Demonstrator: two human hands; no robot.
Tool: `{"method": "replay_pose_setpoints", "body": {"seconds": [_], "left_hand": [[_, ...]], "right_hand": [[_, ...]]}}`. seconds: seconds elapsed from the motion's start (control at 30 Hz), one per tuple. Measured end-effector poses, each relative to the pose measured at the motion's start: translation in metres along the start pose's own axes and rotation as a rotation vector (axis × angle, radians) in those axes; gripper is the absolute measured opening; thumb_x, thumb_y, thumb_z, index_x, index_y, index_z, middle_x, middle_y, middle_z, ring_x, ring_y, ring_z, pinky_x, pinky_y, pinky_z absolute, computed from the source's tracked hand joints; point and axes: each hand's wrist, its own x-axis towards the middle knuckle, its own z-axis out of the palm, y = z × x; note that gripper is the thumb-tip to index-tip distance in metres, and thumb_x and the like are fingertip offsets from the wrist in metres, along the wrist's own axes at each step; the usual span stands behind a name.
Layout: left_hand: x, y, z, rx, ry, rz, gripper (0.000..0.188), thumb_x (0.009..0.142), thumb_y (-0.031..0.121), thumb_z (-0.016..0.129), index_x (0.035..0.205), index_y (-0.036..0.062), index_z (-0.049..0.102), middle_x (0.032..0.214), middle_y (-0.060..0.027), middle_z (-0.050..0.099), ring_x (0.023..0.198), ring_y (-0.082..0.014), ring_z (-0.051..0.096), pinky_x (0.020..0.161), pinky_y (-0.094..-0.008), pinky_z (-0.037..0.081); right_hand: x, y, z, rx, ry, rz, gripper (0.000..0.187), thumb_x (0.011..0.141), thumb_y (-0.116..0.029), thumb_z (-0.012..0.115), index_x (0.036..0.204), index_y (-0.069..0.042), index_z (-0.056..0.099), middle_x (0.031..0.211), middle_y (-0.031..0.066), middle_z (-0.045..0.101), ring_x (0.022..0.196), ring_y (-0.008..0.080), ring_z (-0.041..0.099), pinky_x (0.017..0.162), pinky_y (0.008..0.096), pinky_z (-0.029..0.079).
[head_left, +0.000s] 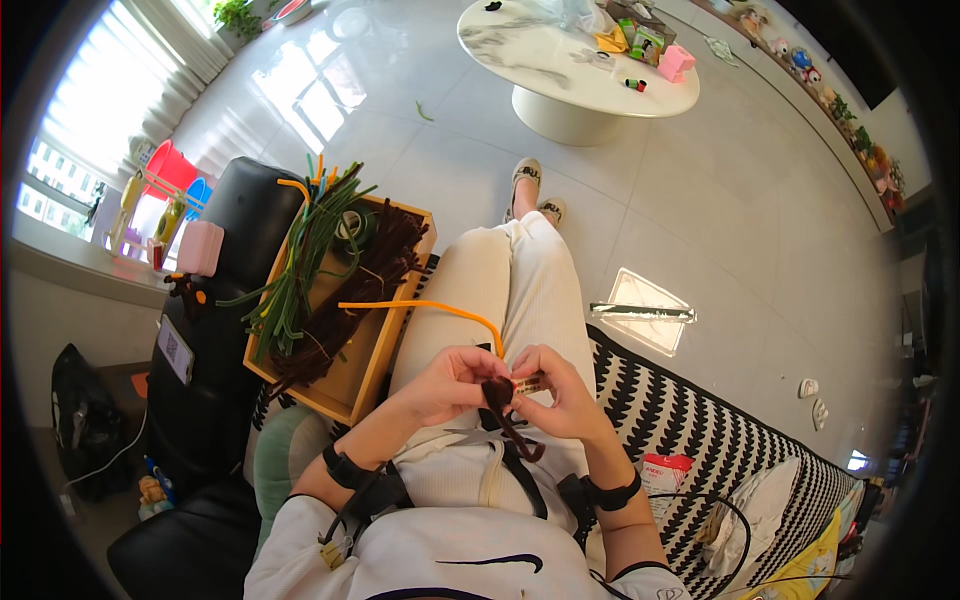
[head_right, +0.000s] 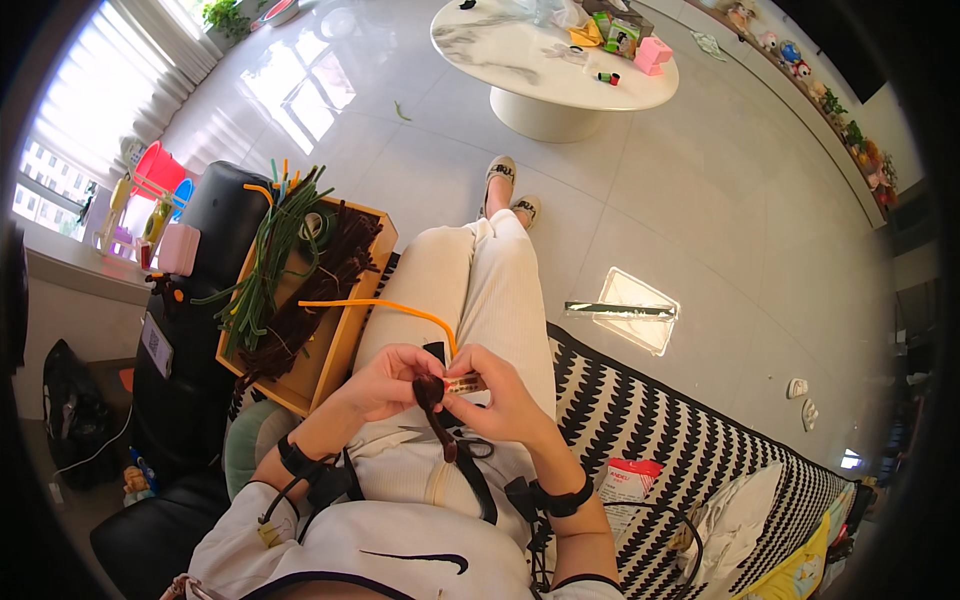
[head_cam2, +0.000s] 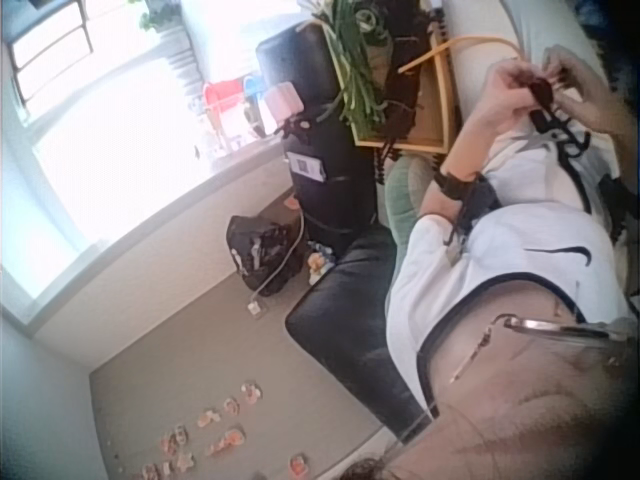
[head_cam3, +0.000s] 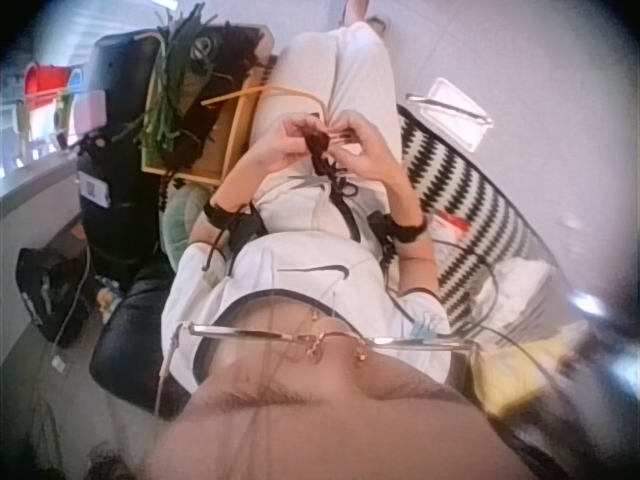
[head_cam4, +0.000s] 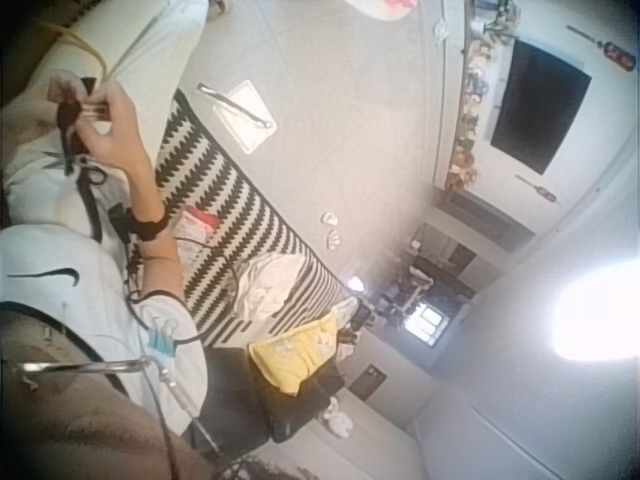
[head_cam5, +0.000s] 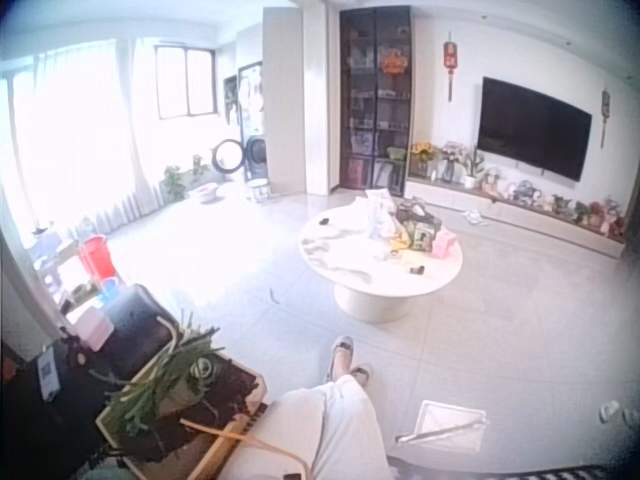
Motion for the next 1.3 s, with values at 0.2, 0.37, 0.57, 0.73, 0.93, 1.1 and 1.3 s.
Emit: {"method": "replay_pose_setpoints", "body": {"seconds": [0.2,0.37,0.57,0.73,0.93,1.1,1.3], "left_hand": [[0.002,-0.005,-0.002,0.015,0.019,0.017,0.02,0.078,-0.007,0.065,0.097,-0.0034,0.06,0.092,-0.0131,0.066,0.083,-0.0221,0.067,0.079,-0.0314,0.054],[0.006,-0.009,-0.005,0.065,-0.012,0.041,0.018,0.078,-0.008,0.065,0.095,-0.0037,0.061,0.09,-0.0131,0.066,0.083,-0.0224,0.067,0.079,-0.0315,0.054],[0.007,-0.012,-0.005,0.063,-0.014,0.042,0.019,0.077,-0.01,0.064,0.094,-0.004,0.061,0.091,-0.0123,0.065,0.081,-0.0217,0.066,0.077,-0.0312,0.054],[0.0,-0.003,-0.011,-0.03,0.054,0.081,0.016,0.077,-0.01,0.06,0.088,0.0013,0.06,0.092,-0.0101,0.057,0.079,-0.0225,0.065,0.068,-0.0319,0.056],[0.005,0.002,-0.004,-0.095,0.116,0.103,0.024,0.076,-0.012,0.051,0.091,0.0047,0.059,0.094,-0.0111,0.058,0.074,-0.0215,0.065,0.066,-0.0272,0.055],[0.006,0.0,-0.006,-0.12,0.153,0.105,0.025,0.077,-0.012,0.049,0.094,0.0055,0.058,0.093,-0.0107,0.06,0.076,-0.0211,0.065,0.065,-0.0246,0.054],[0.009,0.003,-0.006,-0.108,0.335,0.174,0.022,0.08,-0.011,0.05,0.095,0.0025,0.058,0.09,-0.0095,0.063,0.08,-0.021,0.066,0.069,-0.0252,0.055]], "right_hand": [[0.0,-0.002,-0.006,-0.096,-0.014,0.01,0.027,0.078,-0.005,0.071,0.093,-0.002,0.048,0.089,0.0081,0.054,0.078,0.0154,0.058,0.073,0.027,0.051],[-0.002,-0.004,-0.014,-0.198,-0.061,0.008,0.026,0.077,-0.004,0.071,0.092,-0.002,0.05,0.089,0.0095,0.054,0.081,0.0194,0.059,0.074,0.0286,0.051],[-0.003,-0.01,-0.016,-0.235,-0.028,-0.019,0.024,0.077,-0.004,0.07,0.092,-0.002,0.05,0.087,0.0094,0.053,0.083,0.0192,0.058,0.074,0.0284,0.051],[-0.007,0.001,-0.031,-0.304,0.165,0.033,0.022,0.078,-0.007,0.069,0.09,-0.001,0.051,0.083,0.01,0.055,0.075,0.0202,0.06,0.074,0.0283,0.051],[-0.009,0.024,-0.025,-0.626,-0.023,0.148,0.023,0.073,-0.009,0.072,0.087,-0.005,0.053,0.083,0.0084,0.057,0.077,0.0248,0.058,0.069,0.0359,0.044],[-0.02,0.038,-0.014,-0.915,-0.02,0.067,0.017,0.069,-0.011,0.071,0.08,-0.01,0.058,0.081,0.0058,0.055,0.08,0.0261,0.055,0.08,0.0377,0.036],[-0.008,-0.002,-0.012,-0.624,0.201,-0.054,0.012,0.076,-0.005,0.066,0.088,-0.004,0.065,0.089,0.0074,0.057,0.083,0.0206,0.058,0.075,0.0338,0.042]]}}
